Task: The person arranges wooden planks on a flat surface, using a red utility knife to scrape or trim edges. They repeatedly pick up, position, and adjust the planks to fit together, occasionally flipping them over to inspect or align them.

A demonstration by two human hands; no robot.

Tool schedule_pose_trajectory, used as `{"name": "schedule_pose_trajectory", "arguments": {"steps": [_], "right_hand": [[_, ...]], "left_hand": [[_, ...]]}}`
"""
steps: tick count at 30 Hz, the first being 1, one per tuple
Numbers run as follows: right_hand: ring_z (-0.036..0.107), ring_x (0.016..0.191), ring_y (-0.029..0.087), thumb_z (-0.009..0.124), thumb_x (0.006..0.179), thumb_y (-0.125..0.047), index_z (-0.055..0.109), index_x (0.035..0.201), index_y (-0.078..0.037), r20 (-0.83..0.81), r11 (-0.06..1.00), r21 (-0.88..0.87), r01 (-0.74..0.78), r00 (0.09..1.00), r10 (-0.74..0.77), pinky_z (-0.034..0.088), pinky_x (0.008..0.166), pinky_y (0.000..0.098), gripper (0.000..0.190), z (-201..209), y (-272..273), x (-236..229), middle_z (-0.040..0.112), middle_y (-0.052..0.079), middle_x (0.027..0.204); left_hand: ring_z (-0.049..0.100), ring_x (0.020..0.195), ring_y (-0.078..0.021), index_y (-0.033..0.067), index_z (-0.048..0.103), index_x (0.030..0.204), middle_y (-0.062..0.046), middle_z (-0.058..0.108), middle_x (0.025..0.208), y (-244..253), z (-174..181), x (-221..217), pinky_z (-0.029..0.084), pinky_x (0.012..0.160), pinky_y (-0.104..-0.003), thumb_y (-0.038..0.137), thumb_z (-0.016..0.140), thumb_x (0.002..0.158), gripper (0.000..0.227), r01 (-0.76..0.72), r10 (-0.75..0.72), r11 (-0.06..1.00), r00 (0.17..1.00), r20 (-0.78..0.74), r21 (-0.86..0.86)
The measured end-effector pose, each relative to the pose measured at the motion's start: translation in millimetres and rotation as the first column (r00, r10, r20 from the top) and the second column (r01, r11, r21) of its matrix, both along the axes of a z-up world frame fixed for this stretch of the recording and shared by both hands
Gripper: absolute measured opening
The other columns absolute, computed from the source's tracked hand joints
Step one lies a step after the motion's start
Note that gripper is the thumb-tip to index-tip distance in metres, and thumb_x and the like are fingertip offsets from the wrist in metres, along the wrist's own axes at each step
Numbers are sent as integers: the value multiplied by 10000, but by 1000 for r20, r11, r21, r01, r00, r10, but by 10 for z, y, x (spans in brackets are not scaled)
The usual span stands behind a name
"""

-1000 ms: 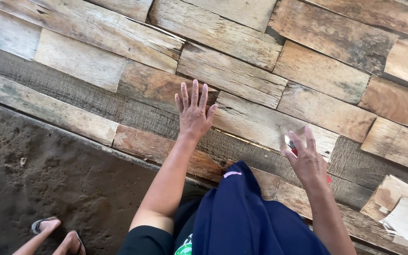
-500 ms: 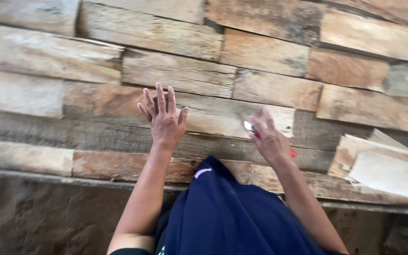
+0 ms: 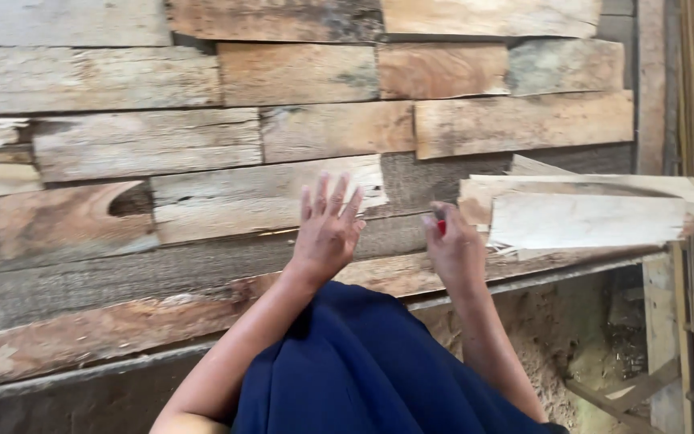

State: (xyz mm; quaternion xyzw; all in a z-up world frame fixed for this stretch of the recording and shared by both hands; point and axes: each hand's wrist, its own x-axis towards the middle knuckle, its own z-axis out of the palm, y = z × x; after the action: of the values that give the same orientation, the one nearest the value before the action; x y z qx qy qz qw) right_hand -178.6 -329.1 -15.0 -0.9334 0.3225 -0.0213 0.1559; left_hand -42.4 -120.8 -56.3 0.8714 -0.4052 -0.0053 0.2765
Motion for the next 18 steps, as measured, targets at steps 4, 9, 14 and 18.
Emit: {"name": "schedule_pose_trajectory", "arguments": {"steps": [4, 9, 14, 18], "right_hand": [[739, 952, 317, 667, 986, -351, 680, 1200, -180, -66, 974, -18, 226, 972, -227, 585, 805, 497, 275, 236, -714, -536, 746, 79, 1048], [688, 1055, 389, 732, 944, -182, 642, 1362, -149, -139, 945, -34, 324, 935, -326, 570, 873, 563, 429, 224, -1664, -1150, 567, 76, 1321], [609, 1202, 499, 696, 934, -109, 481, 1528, -194, -350, 971, 99, 219, 921, -172, 540, 961, 640, 638, 608, -2222, -978, 282, 162, 1647], [618, 1175, 532, 678, 891, -78, 413, 1573, -231, -424, 970, 226, 88, 905, 17, 520, 987, 650, 748, 825, -2543, -866, 211, 160, 1686]], "left_hand": [[581, 1289, -382, 100, 565, 1444, -174, 622, 1367, -741, -137, -381, 430, 1126, -473, 306, 655, 958, 535, 145, -184, 962, 970, -160, -231], [564, 1263, -493, 94, 305, 1599, -282, 466, 1466, -1624, 107, -743, 527, 1024, -567, 210, 702, 913, 802, -127, -101, 969, 575, -812, -210], [635, 1182, -456, 36, 346, 1550, -281, 561, 1386, -2204, -308, -926, 577, 934, -496, 300, 708, 928, 766, -435, 31, 894, 293, -955, -105], [623, 1245, -367, 103, 508, 1459, -215, 633, 1348, -2479, -630, -966, 560, 982, -478, 469, 757, 884, 726, -433, 146, 901, 267, -953, 16]]}}
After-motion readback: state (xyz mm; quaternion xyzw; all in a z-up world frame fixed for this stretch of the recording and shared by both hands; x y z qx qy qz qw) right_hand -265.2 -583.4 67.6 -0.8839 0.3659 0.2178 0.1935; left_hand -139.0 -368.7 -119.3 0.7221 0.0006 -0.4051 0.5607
